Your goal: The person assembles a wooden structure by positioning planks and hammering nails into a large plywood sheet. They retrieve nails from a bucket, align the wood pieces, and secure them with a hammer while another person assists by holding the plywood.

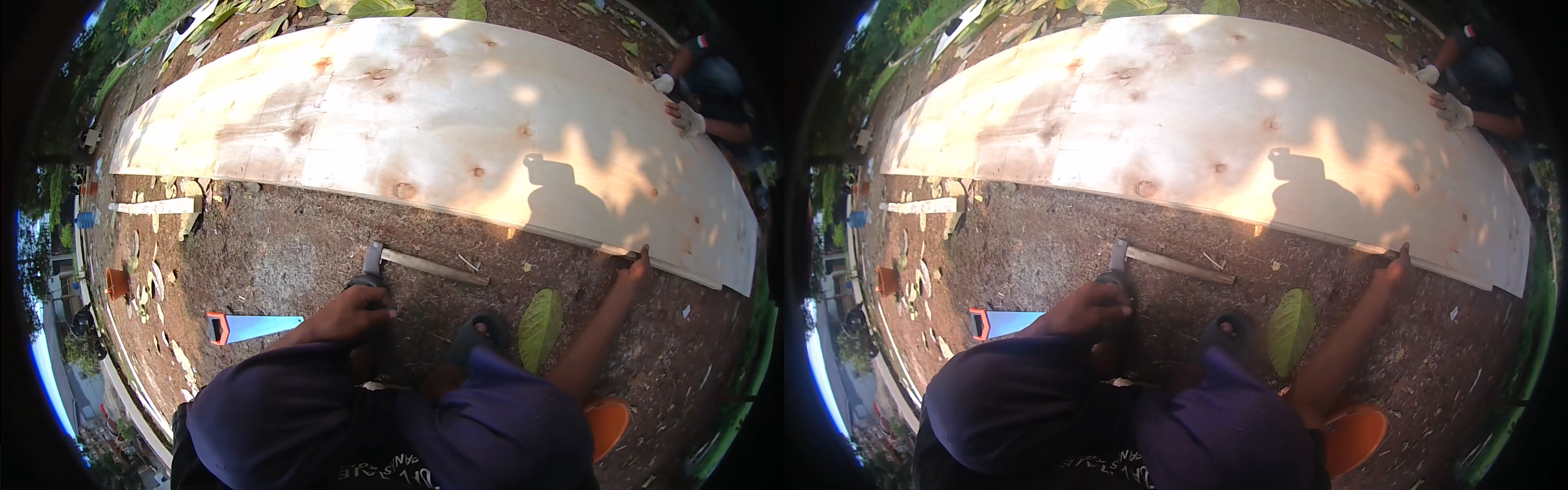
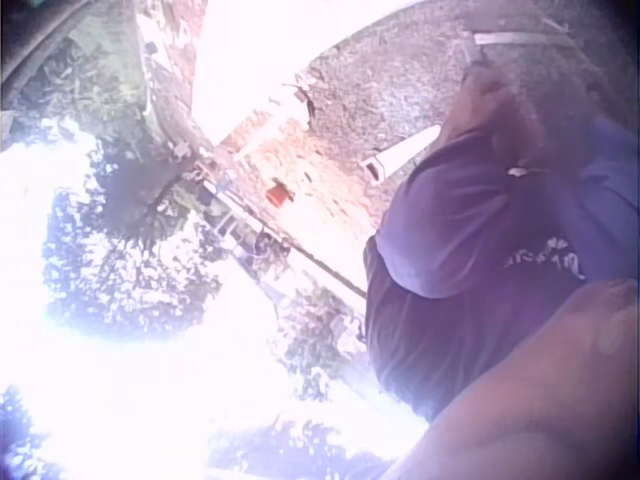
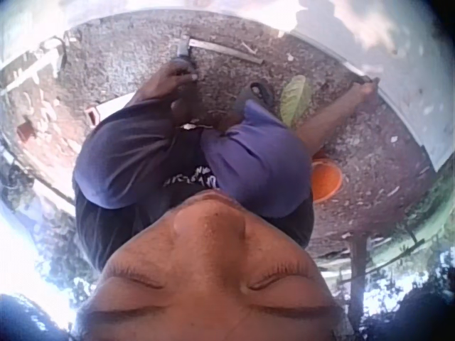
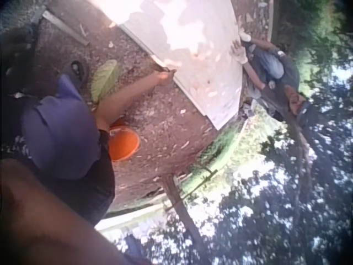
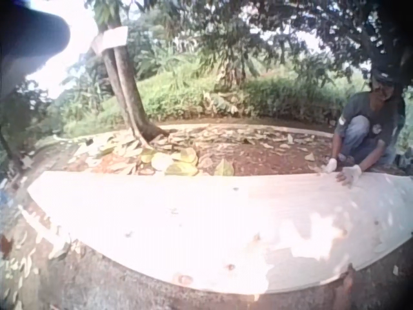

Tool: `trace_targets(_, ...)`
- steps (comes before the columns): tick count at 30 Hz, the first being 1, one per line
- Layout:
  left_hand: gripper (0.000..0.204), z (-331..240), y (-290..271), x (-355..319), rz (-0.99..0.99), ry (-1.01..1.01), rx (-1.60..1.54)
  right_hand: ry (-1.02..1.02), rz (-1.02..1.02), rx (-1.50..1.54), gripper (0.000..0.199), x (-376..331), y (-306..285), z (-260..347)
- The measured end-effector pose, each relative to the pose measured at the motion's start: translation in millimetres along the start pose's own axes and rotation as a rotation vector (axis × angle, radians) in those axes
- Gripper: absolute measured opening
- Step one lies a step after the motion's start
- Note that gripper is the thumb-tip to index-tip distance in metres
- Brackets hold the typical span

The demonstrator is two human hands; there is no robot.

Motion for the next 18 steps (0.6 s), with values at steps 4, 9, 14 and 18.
trace_targets(4,0.021,5,-1,6,0.015,0.089,-0.007,0.013,-0.089,-0.028,0.049,-18,-2,12)
trace_targets(9,0.021,7,-1,6,0.019,0.111,0.001,0.001,-0.062,0.005,0.047,-4,-8,12)
trace_targets(14,0.02,5,-7,2,0.064,0.035,-0.018,-0.02,-0.011,0.077,0.045,-14,-8,2)
trace_targets(18,0.019,12,-6,7,0.042,-0.044,0.018,-0.084,-0.13,-0.035,0.057,-37,-3,5)
Point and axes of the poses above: each hand's wrist, its own x-axis towards the middle knuckle, its own y-axis out of the palm, z = x × y, the point moved 7 cm from there along x, towards the middle knuckle, and after that the axes turned 8 degrees about -z, right-handed, at the moved point
